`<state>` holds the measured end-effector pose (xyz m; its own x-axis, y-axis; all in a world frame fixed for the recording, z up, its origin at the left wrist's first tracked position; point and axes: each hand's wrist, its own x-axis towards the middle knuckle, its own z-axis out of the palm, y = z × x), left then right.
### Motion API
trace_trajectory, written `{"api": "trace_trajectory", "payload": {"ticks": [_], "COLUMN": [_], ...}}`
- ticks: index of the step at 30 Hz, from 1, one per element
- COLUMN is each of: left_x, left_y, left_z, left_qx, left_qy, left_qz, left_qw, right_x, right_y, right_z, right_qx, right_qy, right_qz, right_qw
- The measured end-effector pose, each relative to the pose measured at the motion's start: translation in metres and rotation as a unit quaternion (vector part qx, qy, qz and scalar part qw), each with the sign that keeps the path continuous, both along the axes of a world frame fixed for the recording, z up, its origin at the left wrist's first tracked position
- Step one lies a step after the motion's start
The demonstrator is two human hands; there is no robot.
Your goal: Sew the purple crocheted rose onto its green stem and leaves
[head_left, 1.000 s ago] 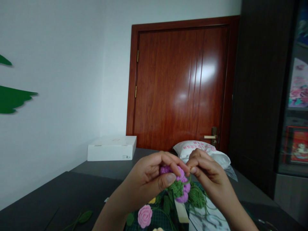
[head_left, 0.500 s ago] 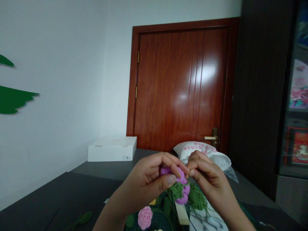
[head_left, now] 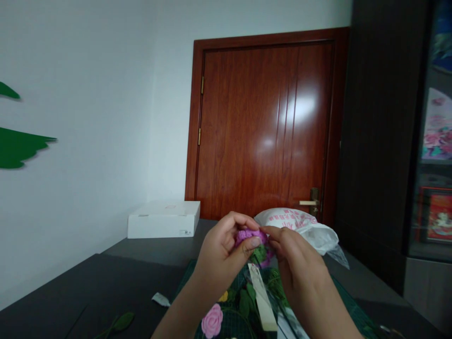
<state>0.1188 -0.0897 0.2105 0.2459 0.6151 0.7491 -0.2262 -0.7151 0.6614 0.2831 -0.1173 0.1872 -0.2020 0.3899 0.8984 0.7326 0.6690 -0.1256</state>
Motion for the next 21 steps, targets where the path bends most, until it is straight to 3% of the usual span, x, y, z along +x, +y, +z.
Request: {"api": "trace_trajectory", "payload": {"ticks": [5,8,11,16,21], "left_x": [0.010,0.015,0.017,0.015,0.016], "left_y": [0.001,0.004,0.005,-0.001,0.006], "left_z": [-0.007,-0.012,-0.014,-0.009,-0.009], "left_qx": [0.013,0.020,-0.002,-0.050,-0.057], "left_qy": [-0.019,-0.005,-0.005,-0.017,-0.017], "left_qz": [0.035,0.050,0.025,-0.056,-0.043], "left_qw": [0.999,0.999,1.000,0.997,0.997], "right_x": [0.003,0.008,0.012,0.014,0.008], "right_y": [-0.005,-0.004,-0.001,0.005,0.004], "right_z": [-0.001,0.001,0.003,0.004,0.005], "right_qx": [0.008,0.041,0.083,0.123,0.102], "right_qy": [-0.073,-0.132,-0.171,-0.161,-0.126], "right_qz": [-0.007,-0.049,-0.086,-0.084,-0.130], "right_qw": [0.997,0.989,0.978,0.976,0.978]}}
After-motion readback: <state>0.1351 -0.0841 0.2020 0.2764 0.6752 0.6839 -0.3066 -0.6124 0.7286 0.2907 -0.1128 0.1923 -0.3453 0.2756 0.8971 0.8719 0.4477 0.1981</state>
